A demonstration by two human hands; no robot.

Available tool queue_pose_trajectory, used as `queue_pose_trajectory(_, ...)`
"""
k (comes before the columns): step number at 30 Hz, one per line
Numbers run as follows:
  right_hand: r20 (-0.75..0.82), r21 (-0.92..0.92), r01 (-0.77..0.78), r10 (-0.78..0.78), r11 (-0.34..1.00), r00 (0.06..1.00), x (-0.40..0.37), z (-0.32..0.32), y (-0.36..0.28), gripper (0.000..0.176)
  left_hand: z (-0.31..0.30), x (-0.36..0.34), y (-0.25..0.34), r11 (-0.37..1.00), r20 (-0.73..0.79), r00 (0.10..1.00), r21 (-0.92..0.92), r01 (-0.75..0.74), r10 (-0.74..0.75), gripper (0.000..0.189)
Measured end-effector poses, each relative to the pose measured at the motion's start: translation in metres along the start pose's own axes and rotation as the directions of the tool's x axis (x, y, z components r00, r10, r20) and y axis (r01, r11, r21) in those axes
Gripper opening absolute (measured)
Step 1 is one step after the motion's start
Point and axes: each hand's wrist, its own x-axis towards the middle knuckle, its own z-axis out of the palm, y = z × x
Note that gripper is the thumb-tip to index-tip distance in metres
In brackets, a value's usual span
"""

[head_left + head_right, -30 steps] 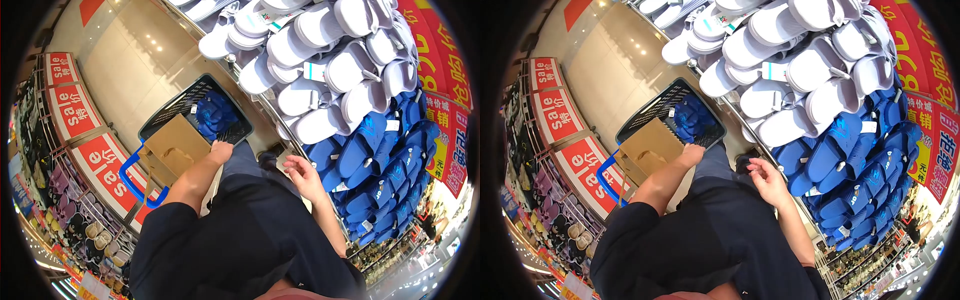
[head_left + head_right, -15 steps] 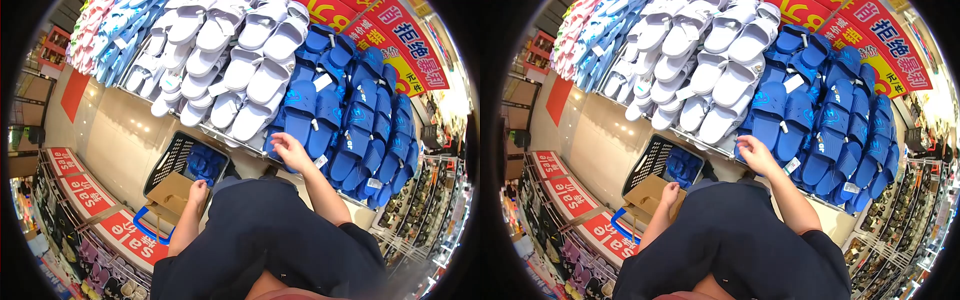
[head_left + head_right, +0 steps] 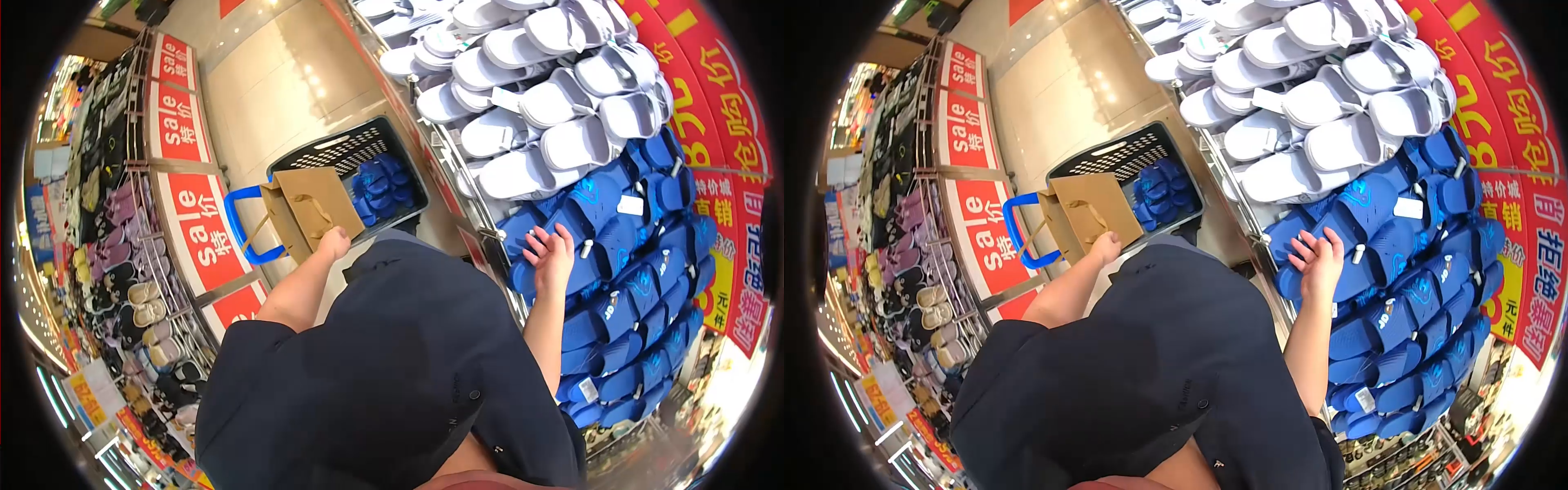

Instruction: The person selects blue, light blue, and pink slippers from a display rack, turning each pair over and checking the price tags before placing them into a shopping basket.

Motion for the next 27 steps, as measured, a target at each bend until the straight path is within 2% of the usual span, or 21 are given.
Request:
queue_pose_trajectory(5,-0.051,-0.046,-0.018,0.015,0.999,0.999,0.0,0.003,-0.002,0.033,-0.002,-0.022,-0.009,0.993,-0.123,0.986,0.0,0.114,-0.113,0.027)
queue_pose_trajectory(7,-0.081,-0.057,-0.021,0.016,0.998,0.997,0.002,0.006,-0.001,0.032,-0.023,-0.046,0.017,0.978,-0.194,0.958,-0.033,0.206,-0.209,0.027)
queue_pose_trajectory(10,-0.069,-0.058,-0.019,0.015,0.998,0.998,0.007,0.003,0.003,0.032,-0.041,-0.071,0.027,0.963,-0.335,0.905,-0.159,0.22,-0.262,0.024)
queue_pose_trajectory(13,-0.073,-0.063,-0.021,0.016,0.998,0.997,0.006,0.004,0.001,0.031,-0.069,-0.099,0.035,0.977,-0.688,0.694,-0.134,0.164,-0.21,0.03)
queue_pose_trajectory(15,-0.07,-0.055,-0.025,0.021,0.998,0.997,0.006,0.003,0.002,0.031,-0.081,-0.106,0.018,0.976,-0.882,0.453,-0.037,0.215,-0.133,0.041)
queue_pose_trajectory(16,-0.07,-0.063,-0.027,0.022,0.998,0.997,0.006,0.004,0.003,0.031,-0.09,-0.108,0.009,0.974,-0.927,0.364,-0.005,0.227,-0.09,0.046)
queue_pose_trajectory(17,-0.072,-0.07,-0.028,0.023,0.997,0.997,0.006,0.004,0.003,0.031,-0.101,-0.107,0.0,0.949,-0.944,0.298,-0.043,0.313,-0.141,0.054)
queue_pose_trajectory(20,-0.072,-0.083,-0.029,0.023,0.996,0.997,0.007,0.004,0.001,0.03,-0.127,-0.103,-0.032,0.897,-0.966,0.144,-0.135,0.42,-0.212,0.051)
queue_pose_trajectory(23,-0.061,-0.087,-0.028,0.023,0.996,0.998,0.008,0.003,0.002,0.03,-0.127,-0.075,-0.143,0.939,-0.795,0.513,-0.338,0.07,-0.324,0.043)
queue_pose_trajectory(26,-0.056,-0.083,-0.025,0.02,0.996,0.998,0.007,0.002,0.001,0.03,-0.141,-0.1,-0.146,0.777,-0.42,0.803,-0.624,0.082,-0.422,0.04)
queue_pose_trajectory(27,-0.055,-0.08,-0.026,0.022,0.996,0.998,0.007,0.001,0.001,0.03,-0.143,-0.105,-0.149,0.812,-0.391,0.831,-0.572,0.116,-0.394,0.038)
